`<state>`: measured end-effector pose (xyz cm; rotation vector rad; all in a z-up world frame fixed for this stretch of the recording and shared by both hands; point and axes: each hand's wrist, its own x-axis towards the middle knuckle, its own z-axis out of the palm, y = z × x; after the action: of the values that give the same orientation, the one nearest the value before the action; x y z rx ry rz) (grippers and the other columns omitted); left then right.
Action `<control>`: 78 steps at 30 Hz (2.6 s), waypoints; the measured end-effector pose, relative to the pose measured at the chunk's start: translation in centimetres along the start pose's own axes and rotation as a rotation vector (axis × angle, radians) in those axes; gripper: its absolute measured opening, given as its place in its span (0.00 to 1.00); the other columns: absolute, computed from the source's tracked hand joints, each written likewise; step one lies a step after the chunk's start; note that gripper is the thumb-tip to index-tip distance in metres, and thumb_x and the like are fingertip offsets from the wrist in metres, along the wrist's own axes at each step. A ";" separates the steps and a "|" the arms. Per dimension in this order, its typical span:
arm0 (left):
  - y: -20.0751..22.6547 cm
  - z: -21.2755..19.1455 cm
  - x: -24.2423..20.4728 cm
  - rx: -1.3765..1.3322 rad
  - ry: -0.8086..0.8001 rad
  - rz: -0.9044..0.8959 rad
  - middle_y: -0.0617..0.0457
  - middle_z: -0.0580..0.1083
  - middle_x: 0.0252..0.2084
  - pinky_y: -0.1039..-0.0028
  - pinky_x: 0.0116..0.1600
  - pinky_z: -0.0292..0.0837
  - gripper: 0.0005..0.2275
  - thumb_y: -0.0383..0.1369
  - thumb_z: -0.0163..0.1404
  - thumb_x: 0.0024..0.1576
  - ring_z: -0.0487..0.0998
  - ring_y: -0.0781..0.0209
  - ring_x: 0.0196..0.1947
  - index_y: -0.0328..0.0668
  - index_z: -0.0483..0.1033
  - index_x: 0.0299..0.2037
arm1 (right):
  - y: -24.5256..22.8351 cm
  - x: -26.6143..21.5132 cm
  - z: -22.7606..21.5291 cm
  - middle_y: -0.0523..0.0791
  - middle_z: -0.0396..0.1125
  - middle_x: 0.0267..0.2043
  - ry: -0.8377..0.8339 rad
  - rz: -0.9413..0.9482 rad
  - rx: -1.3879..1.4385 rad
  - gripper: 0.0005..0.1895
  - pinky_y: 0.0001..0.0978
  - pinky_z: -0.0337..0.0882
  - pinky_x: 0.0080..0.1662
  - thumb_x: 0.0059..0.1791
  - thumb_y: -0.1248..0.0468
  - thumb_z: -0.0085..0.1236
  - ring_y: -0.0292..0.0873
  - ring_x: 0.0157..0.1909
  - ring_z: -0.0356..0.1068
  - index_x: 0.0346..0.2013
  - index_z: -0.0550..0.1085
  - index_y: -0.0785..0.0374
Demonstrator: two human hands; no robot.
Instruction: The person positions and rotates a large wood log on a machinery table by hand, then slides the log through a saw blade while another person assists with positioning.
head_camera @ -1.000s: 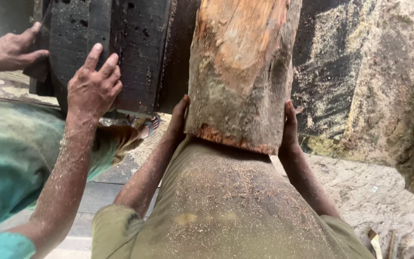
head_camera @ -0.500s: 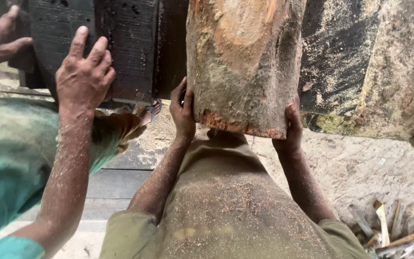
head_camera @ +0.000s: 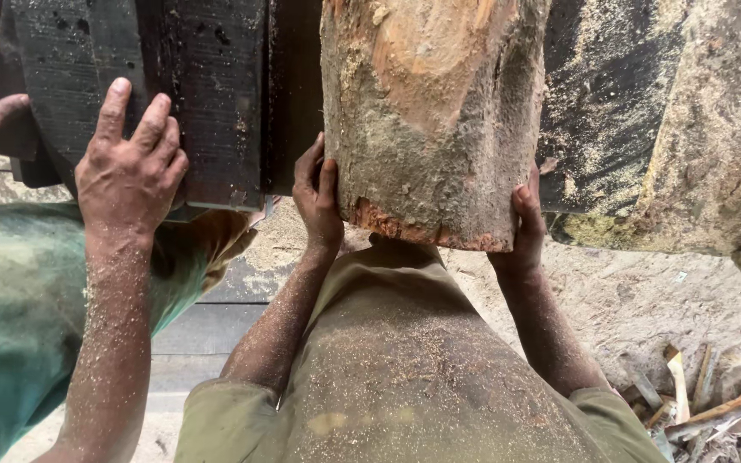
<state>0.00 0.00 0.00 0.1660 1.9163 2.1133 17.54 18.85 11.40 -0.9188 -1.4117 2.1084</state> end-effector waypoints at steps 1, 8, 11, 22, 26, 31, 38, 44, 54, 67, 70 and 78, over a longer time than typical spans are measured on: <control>0.0 0.1 0.3 -0.024 0.000 0.005 0.37 0.70 0.66 0.56 0.74 0.66 0.25 0.47 0.49 0.65 0.71 0.45 0.69 0.34 0.71 0.65 | -0.1 0.2 0.2 0.59 0.56 0.69 -0.005 -0.004 -0.022 0.50 0.54 0.74 0.62 0.48 0.43 0.52 0.58 0.68 0.63 0.78 0.45 0.60; 0.8 0.7 2.6 -0.028 -0.032 0.010 0.37 0.70 0.66 0.59 0.71 0.67 0.27 0.48 0.48 0.66 0.72 0.47 0.67 0.32 0.69 0.67 | -0.6 2.8 0.8 0.55 0.56 0.62 -0.101 -0.084 -0.010 0.46 0.53 0.73 0.61 0.49 0.45 0.52 0.55 0.65 0.62 0.74 0.51 0.64; 1.1 1.2 3.6 0.007 -0.033 -0.027 0.39 0.72 0.64 0.61 0.67 0.70 0.28 0.48 0.46 0.65 0.75 0.49 0.62 0.33 0.69 0.68 | -0.3 4.3 0.3 0.55 0.56 0.61 -0.104 -0.122 -0.022 0.41 0.49 0.74 0.58 0.50 0.44 0.51 0.53 0.64 0.63 0.70 0.55 0.65; -2.9 3.5 9.2 -0.040 -0.031 0.076 0.38 0.75 0.64 0.59 0.69 0.72 0.29 0.51 0.46 0.65 0.75 0.47 0.64 0.35 0.71 0.67 | 5.5 14.9 -7.8 0.49 0.66 0.51 -0.222 -0.726 -0.237 0.28 0.41 0.76 0.54 0.58 0.57 0.61 0.47 0.57 0.69 0.63 0.58 0.68; -5.3 3.2 11.5 -0.222 -0.172 0.132 0.36 0.73 0.66 0.51 0.74 0.72 0.30 0.53 0.43 0.69 0.74 0.43 0.69 0.34 0.71 0.69 | 4.6 14.0 -7.2 0.57 0.64 0.66 -0.286 -0.067 0.312 0.44 0.52 0.70 0.70 0.52 0.49 0.63 0.58 0.71 0.65 0.73 0.58 0.73; -5.3 -1.7 7.2 -0.069 -0.361 0.331 0.39 0.64 0.73 0.50 0.75 0.69 0.30 0.47 0.47 0.68 0.68 0.45 0.74 0.41 0.58 0.77 | 2.3 11.2 -6.3 0.55 0.33 0.82 -0.143 -0.391 -0.434 0.45 0.56 0.49 0.82 0.59 0.42 0.47 0.57 0.83 0.36 0.80 0.42 0.63; -5.7 -3.1 7.6 0.292 -0.349 0.442 0.41 0.71 0.68 0.66 0.58 0.83 0.26 0.27 0.58 0.66 0.83 0.52 0.59 0.45 0.63 0.73 | 1.7 10.7 -3.8 0.60 0.34 0.85 -0.069 -0.238 -0.197 0.48 0.51 0.41 0.83 0.59 0.42 0.46 0.57 0.87 0.38 0.80 0.39 0.69; -4.3 -3.5 6.8 0.267 -0.378 0.346 0.43 0.72 0.64 0.67 0.60 0.80 0.28 0.24 0.61 0.60 0.82 0.52 0.58 0.45 0.66 0.71 | 1.5 10.3 -3.0 0.63 0.34 0.84 0.069 -0.197 -0.164 0.56 0.52 0.42 0.82 0.54 0.42 0.54 0.59 0.86 0.40 0.79 0.32 0.68; -3.8 -2.4 8.8 0.070 -0.373 0.347 0.41 0.69 0.68 0.66 0.61 0.80 0.27 0.21 0.61 0.58 0.78 0.49 0.63 0.45 0.70 0.69 | 1.8 12.4 -3.9 0.66 0.37 0.85 0.085 -0.217 -0.076 0.55 0.62 0.40 0.85 0.56 0.46 0.59 0.61 0.88 0.40 0.81 0.34 0.66; -3.0 -1.7 12.1 0.113 -0.411 0.401 0.43 0.72 0.66 0.67 0.61 0.81 0.26 0.23 0.60 0.59 0.82 0.52 0.61 0.45 0.70 0.69 | 1.4 16.2 -3.7 0.66 0.43 0.81 -0.028 -0.243 -0.030 0.51 0.64 0.48 0.80 0.54 0.45 0.55 0.64 0.83 0.48 0.79 0.40 0.66; -3.1 -1.5 12.8 0.138 -0.405 0.400 0.43 0.72 0.65 0.68 0.60 0.81 0.27 0.22 0.60 0.59 0.82 0.53 0.59 0.46 0.69 0.69 | 1.1 16.6 -3.4 0.63 0.50 0.79 -0.039 -0.270 -0.051 0.46 0.64 0.54 0.78 0.55 0.46 0.55 0.63 0.81 0.54 0.79 0.47 0.64; -3.0 -0.9 13.5 0.073 -0.427 0.434 0.42 0.71 0.66 0.67 0.61 0.80 0.27 0.20 0.60 0.59 0.82 0.52 0.60 0.44 0.68 0.70 | -0.4 16.9 -1.9 0.55 0.66 0.63 -0.120 -0.287 -0.033 0.32 0.61 0.73 0.72 0.57 0.47 0.52 0.59 0.68 0.70 0.69 0.61 0.63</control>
<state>-12.75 3.26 -4.46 1.0411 1.8077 2.0278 7.39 31.53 6.51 -0.5686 -1.5406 1.9550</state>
